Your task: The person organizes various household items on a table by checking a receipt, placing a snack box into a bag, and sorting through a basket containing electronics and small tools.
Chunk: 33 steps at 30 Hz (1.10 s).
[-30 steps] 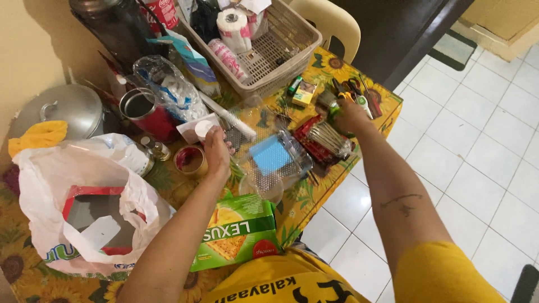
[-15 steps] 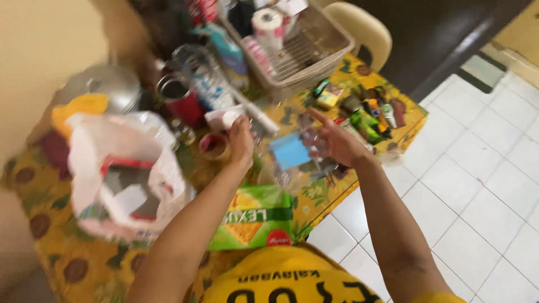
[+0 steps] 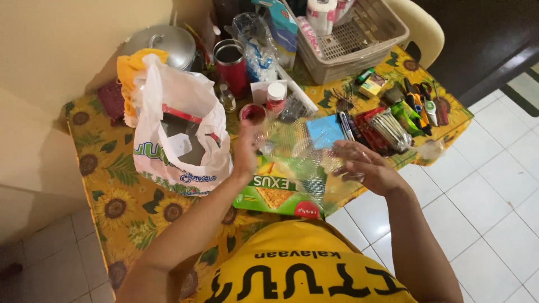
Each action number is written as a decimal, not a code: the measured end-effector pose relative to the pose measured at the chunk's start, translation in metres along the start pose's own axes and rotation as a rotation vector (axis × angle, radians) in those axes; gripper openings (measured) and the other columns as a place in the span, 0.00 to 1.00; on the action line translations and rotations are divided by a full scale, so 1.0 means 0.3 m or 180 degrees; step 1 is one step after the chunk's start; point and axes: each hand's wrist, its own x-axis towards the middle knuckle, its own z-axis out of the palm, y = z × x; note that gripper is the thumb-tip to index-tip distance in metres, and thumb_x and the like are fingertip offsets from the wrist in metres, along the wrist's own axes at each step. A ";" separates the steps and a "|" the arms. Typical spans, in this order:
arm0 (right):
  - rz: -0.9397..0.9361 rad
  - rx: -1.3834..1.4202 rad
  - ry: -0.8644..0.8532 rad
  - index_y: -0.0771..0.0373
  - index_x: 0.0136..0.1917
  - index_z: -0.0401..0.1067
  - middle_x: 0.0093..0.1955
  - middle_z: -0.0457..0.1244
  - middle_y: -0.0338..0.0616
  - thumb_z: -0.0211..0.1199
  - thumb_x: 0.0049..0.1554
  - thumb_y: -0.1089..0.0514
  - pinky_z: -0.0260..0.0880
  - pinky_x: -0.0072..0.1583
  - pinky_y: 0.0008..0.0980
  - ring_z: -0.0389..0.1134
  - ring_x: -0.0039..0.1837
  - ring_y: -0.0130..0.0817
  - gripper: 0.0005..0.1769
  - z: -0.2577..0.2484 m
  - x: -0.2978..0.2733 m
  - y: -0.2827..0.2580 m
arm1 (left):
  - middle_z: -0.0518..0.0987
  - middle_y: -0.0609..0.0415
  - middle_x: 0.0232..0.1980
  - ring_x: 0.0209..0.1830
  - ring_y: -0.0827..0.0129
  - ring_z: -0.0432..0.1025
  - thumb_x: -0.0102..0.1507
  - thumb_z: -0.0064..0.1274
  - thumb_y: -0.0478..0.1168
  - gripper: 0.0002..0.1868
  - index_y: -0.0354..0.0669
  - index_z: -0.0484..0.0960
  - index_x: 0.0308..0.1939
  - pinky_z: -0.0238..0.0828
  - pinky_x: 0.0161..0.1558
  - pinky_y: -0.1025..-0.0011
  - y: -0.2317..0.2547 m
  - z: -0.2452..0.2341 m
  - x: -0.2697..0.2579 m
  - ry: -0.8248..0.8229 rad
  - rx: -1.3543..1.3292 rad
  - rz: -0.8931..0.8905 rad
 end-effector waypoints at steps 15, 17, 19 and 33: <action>0.0393 -0.0234 0.1224 0.55 0.79 0.56 0.80 0.50 0.49 0.58 0.52 0.33 0.56 0.69 0.50 0.54 0.74 0.47 0.48 0.130 -0.041 0.342 | 0.77 0.44 0.63 0.64 0.57 0.73 0.59 0.62 0.57 0.38 0.40 0.68 0.65 0.68 0.64 0.61 -0.136 -0.135 0.052 -0.1448 0.2901 -0.0545; 0.0420 -0.0073 0.1263 0.51 0.81 0.51 0.80 0.48 0.53 0.59 0.50 0.32 0.54 0.71 0.53 0.53 0.75 0.49 0.51 0.146 -0.058 0.368 | 0.78 0.44 0.64 0.63 0.52 0.73 0.60 0.60 0.53 0.34 0.42 0.70 0.65 0.68 0.63 0.59 -0.215 -0.152 0.065 -0.1246 0.3359 -0.0488; 0.0459 0.0086 0.1297 0.46 0.82 0.46 0.80 0.46 0.56 0.60 0.49 0.32 0.52 0.72 0.55 0.53 0.76 0.52 0.54 0.138 -0.067 0.405 | 0.78 0.44 0.62 0.63 0.50 0.72 0.61 0.59 0.52 0.31 0.43 0.72 0.64 0.67 0.64 0.57 -0.244 -0.161 0.062 -0.1214 0.3447 -0.0445; 0.0299 0.1060 0.0055 0.50 0.82 0.44 0.77 0.44 0.65 0.64 0.45 0.28 0.54 0.72 0.63 0.54 0.74 0.62 0.61 0.185 -0.036 0.461 | 0.82 0.35 0.45 0.50 0.43 0.77 0.60 0.53 0.37 0.20 0.32 0.72 0.54 0.71 0.54 0.50 -0.357 -0.182 0.090 -0.1638 0.4709 -0.0274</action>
